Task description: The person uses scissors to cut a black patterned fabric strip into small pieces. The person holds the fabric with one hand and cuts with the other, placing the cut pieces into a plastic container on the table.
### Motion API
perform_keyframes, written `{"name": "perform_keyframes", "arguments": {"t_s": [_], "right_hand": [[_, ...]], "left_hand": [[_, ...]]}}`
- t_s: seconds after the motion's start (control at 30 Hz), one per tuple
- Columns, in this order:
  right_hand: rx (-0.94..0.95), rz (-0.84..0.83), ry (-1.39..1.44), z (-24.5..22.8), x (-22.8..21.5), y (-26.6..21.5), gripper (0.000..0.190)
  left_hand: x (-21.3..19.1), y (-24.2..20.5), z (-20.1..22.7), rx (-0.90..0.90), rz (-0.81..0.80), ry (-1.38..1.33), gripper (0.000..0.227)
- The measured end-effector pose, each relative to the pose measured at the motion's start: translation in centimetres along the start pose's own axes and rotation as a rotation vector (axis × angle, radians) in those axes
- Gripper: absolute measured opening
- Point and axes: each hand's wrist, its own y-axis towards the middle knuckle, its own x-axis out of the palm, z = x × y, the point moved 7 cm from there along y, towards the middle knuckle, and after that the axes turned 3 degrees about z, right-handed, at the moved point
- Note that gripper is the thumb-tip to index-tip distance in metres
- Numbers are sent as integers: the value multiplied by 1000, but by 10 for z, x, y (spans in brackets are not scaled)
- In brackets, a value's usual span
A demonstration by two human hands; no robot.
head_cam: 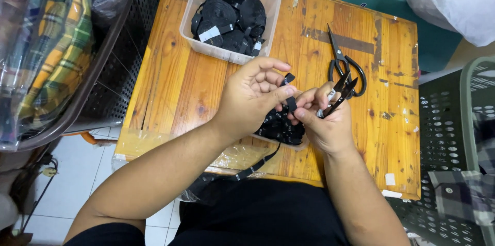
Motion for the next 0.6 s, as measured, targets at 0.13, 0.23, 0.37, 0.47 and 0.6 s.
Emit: {"name": "perform_keyframes", "arguments": {"t_s": [0.13,0.23,0.37,0.47,0.6], "right_hand": [[3,-9,-23,1,1,-1,37],[8,-21,-16,0,4,0,37],[14,-40,-5,-1,6,-2,39],[20,-37,-3,-2,7,-2,40],[29,-20,-47,-2,8,-2,40]], "left_hand": [[-1,-2,7,29,45,37,24],[-4,-2,8,39,89,51,19],[-6,0,6,39,102,97,14],[-7,1,4,45,98,117,12],[-5,2,1,49,77,136,11]]}}
